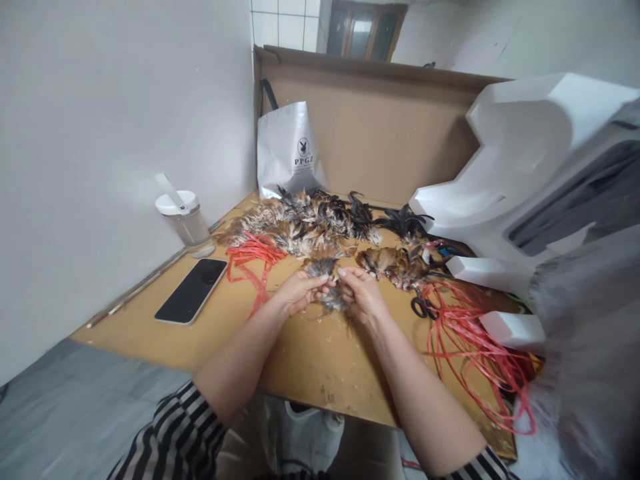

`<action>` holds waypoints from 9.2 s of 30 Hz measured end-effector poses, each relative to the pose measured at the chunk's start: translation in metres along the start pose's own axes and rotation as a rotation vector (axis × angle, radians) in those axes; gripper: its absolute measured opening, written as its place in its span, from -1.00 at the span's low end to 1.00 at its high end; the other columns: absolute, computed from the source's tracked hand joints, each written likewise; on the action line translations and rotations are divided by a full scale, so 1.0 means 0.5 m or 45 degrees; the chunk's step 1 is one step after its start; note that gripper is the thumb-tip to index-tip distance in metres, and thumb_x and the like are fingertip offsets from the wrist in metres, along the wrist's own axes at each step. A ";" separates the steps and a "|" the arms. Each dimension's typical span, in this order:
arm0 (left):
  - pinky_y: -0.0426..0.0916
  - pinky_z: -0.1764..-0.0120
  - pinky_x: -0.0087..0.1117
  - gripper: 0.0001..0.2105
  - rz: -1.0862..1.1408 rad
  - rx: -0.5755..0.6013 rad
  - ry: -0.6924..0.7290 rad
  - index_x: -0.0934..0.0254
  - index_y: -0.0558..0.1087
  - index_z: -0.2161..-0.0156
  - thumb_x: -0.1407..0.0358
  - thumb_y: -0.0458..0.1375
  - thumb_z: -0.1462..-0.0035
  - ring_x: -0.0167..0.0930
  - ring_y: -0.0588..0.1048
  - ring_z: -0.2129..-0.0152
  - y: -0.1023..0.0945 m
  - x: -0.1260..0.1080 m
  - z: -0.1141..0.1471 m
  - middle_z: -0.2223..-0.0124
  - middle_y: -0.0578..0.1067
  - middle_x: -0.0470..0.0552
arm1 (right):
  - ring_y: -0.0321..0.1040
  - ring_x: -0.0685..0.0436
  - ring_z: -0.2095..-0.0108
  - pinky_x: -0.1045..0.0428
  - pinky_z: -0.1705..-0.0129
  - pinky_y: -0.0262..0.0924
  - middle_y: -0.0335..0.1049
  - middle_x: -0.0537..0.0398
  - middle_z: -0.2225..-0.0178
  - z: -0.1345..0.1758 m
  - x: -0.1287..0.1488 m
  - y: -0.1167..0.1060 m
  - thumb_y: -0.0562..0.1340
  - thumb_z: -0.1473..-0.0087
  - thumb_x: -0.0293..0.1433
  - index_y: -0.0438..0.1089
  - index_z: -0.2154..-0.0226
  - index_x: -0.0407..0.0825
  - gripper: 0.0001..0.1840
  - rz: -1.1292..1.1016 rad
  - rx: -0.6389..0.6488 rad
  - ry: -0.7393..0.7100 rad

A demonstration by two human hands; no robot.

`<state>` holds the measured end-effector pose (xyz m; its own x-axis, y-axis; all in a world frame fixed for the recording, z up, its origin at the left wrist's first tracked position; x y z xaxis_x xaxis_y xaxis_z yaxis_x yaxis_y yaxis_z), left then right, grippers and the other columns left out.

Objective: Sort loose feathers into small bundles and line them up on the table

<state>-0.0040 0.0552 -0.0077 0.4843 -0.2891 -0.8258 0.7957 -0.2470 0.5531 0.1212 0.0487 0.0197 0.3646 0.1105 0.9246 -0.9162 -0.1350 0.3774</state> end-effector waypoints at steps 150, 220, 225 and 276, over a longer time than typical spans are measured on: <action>0.15 0.66 -0.63 -0.78 -0.275 -0.006 -0.009 0.44 0.43 0.41 0.30 0.25 0.19 -0.62 0.34 0.69 0.005 0.003 0.005 0.48 0.47 0.03 | -0.01 0.15 0.72 0.19 0.68 -0.16 0.22 0.25 0.72 -0.010 -0.018 -0.016 0.30 0.31 -0.30 0.23 0.62 -0.09 -0.75 0.373 -0.122 -0.146; 0.22 0.68 -0.59 -0.85 -0.894 0.096 0.056 0.42 0.36 0.55 0.33 0.13 0.08 -0.59 0.30 0.79 0.017 0.006 0.007 0.70 0.35 -0.06 | 0.21 0.04 0.62 0.12 0.54 0.10 0.31 0.14 0.65 0.011 -0.002 0.008 0.20 0.18 -0.32 0.27 0.56 -0.10 -0.83 0.645 0.291 -0.220; 0.22 0.69 -0.60 -0.88 -0.998 0.125 0.047 0.41 0.36 0.56 0.39 0.09 0.08 -0.59 0.30 0.79 0.015 0.011 0.008 0.70 0.35 -0.07 | 0.19 0.04 0.65 0.13 0.58 0.08 0.31 0.15 0.66 0.012 -0.007 0.010 0.20 0.20 -0.34 0.30 0.51 -0.11 -0.84 0.707 0.298 -0.227; 0.17 0.58 -0.61 -0.78 -0.292 -0.117 0.118 0.44 0.44 0.48 0.25 0.23 0.18 -0.62 0.32 0.67 0.004 -0.022 0.010 0.57 0.41 -0.03 | 0.15 0.10 0.66 0.16 0.59 0.03 0.32 0.17 0.62 0.001 0.014 -0.019 0.31 0.28 -0.25 0.32 0.49 -0.10 -0.71 0.292 -0.116 -0.192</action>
<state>-0.0093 0.0531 0.0029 0.3154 -0.1482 -0.9373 0.9162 -0.2097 0.3415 0.1326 0.0502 0.0224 0.1602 -0.0609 0.9852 -0.9863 -0.0494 0.1573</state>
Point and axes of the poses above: each hand's wrist, its own z-axis away from the middle knuckle, its own y-axis out of the palm, x = y × z, the point moved 4 cm from there along -z, towards the middle knuckle
